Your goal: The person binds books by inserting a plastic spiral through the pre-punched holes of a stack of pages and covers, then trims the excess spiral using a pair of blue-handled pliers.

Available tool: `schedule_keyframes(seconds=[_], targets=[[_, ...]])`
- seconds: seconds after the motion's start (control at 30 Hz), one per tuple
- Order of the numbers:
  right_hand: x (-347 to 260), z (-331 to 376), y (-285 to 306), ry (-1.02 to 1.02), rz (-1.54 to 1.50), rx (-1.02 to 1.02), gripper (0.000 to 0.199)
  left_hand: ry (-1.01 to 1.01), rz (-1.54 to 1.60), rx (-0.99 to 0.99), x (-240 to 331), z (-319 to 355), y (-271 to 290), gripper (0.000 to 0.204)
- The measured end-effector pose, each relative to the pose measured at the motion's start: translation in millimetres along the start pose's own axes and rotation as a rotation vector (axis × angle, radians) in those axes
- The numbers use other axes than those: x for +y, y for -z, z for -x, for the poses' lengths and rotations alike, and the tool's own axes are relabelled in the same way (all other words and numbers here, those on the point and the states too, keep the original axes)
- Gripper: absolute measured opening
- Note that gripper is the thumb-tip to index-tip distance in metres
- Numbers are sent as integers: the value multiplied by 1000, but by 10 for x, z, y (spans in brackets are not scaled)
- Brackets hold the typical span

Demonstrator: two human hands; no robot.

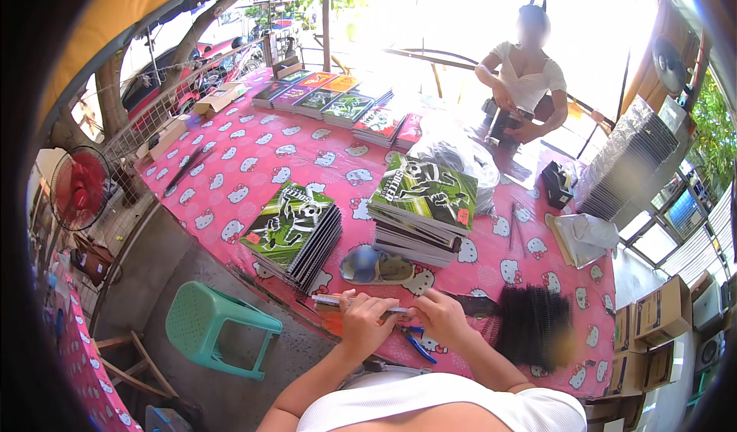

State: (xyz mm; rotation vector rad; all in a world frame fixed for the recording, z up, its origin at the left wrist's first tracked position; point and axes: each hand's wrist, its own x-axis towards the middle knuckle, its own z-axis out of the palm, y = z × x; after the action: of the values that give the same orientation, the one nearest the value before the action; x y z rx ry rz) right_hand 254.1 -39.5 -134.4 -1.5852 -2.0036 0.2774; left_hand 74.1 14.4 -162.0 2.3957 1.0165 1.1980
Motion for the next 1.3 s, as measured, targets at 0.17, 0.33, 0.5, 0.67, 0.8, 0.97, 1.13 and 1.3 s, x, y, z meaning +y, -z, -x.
schedule_keyframes(seconds=[0.17, 0.33, 0.5, 0.67, 0.8, 0.97, 1.13, 1.3], targets=[[520, -542, 106, 20, -65, -241, 24, -82, 83, -13, 15, 12, 98, 24], [999, -703, -864, 122, 270, -401, 35, -90, 22, -4, -11, -46, 86, 25], [1068, -651, -920, 179, 325, -161, 41, -102, -76, -42, -62, -5, 133, 32], [1052, -817, -921, 186, 316, -260, 43, 0, -35, -45, -51, -84, 109, 33], [1005, -864, -685, -204, -35, -284, 47, 42, 20, 27, -41, -107, 99, 29], [1170, -216, -264, 177, -765, -88, 48, -38, -7, 14, -93, -51, 113, 28], [1053, -67, 18, 69, -700, -61, 52, -5, 47, -2, -60, -71, 109, 29], [930, -438, -71, -128, -461, -222, 55, 77, 42, -9, -36, -154, 109, 53]])
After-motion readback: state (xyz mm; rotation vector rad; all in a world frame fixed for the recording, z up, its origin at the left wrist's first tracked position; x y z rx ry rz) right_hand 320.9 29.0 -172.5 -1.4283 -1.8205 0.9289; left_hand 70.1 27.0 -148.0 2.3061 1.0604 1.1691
